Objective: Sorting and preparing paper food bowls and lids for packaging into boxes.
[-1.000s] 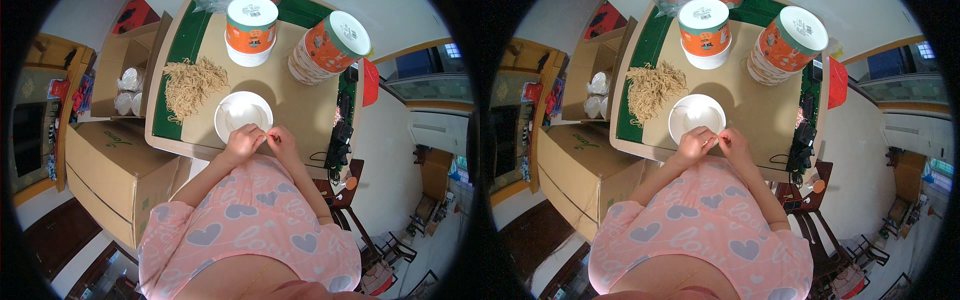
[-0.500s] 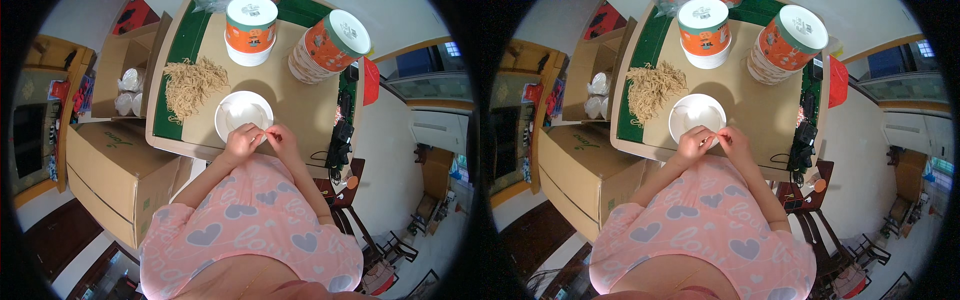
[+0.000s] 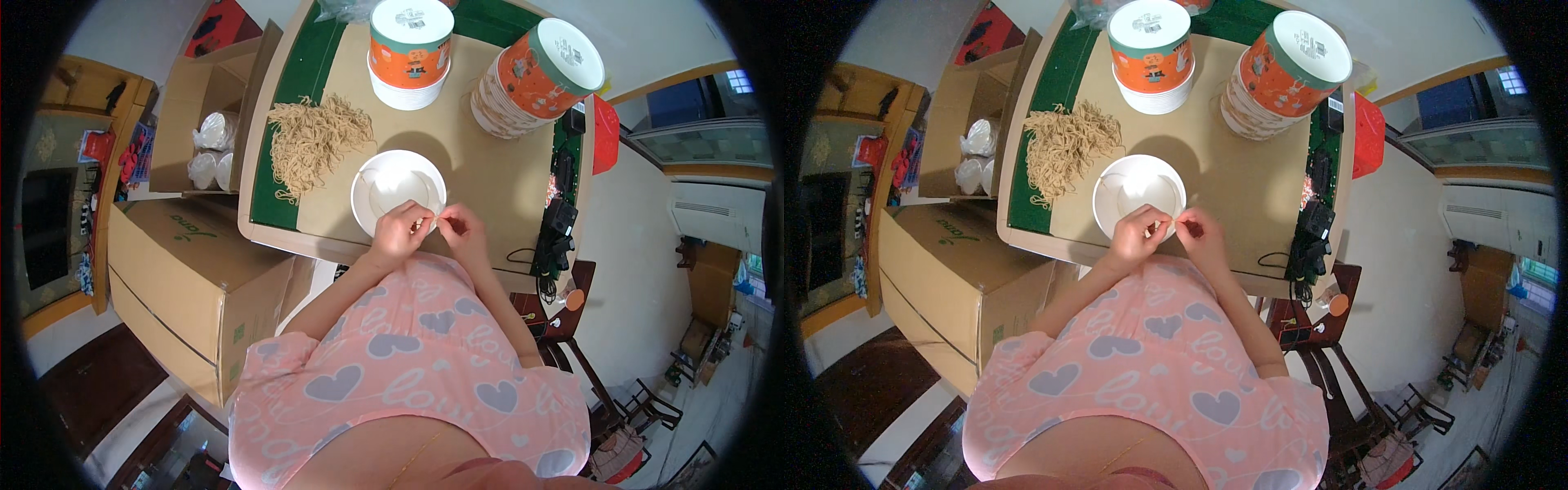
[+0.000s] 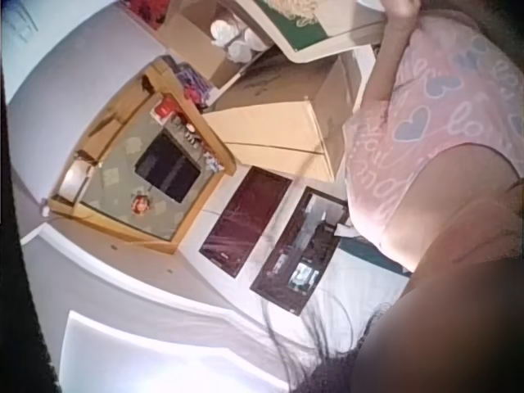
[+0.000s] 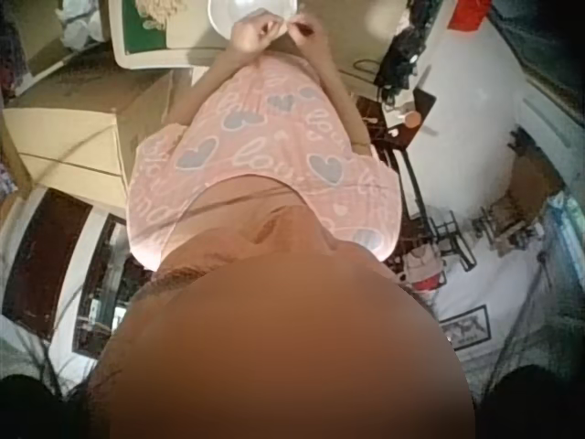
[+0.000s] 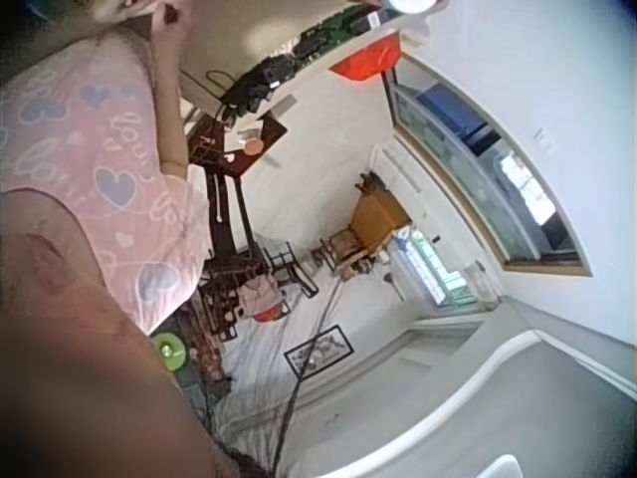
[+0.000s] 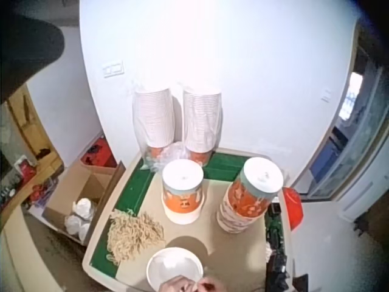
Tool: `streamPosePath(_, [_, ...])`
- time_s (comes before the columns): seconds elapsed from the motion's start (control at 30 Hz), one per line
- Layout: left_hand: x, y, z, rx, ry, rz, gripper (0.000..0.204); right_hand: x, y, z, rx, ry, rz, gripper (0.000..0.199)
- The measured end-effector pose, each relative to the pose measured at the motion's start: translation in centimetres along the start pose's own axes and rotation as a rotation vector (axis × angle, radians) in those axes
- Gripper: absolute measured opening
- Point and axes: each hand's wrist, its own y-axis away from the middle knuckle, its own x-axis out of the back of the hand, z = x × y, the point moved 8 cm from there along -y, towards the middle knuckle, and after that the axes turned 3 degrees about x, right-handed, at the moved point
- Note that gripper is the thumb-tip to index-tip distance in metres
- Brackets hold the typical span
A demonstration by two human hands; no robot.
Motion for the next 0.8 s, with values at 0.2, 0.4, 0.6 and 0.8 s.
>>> streamPosePath(0.2, [0.2, 0.0, 0.3, -0.116, -0.072, 0.009, 0.006, 0.1, 0.0, -0.4, -0.038, -0.083, 0.057, 0.006])
streamPosePath(0.4, [0.3, 0.0, 0.9, -0.160, -0.093, 0.023, 0.006, 0.3, -0.2, -0.8, 0.050, 0.057, 0.010, 0.009])
streamPosePath(0.6, [0.4, -0.1, 1.2, -0.158, -0.099, 0.018, 0.007, 0.6, -0.2, -1.4, 0.039, 0.015, 0.042, 0.009])
streamPosePath(0.8, [0.3, -0.1, 1.4, -0.219, -0.108, 0.009, 0.009, 0.9, -0.2, -0.1, -0.012, -0.071, 0.028, 0.007])
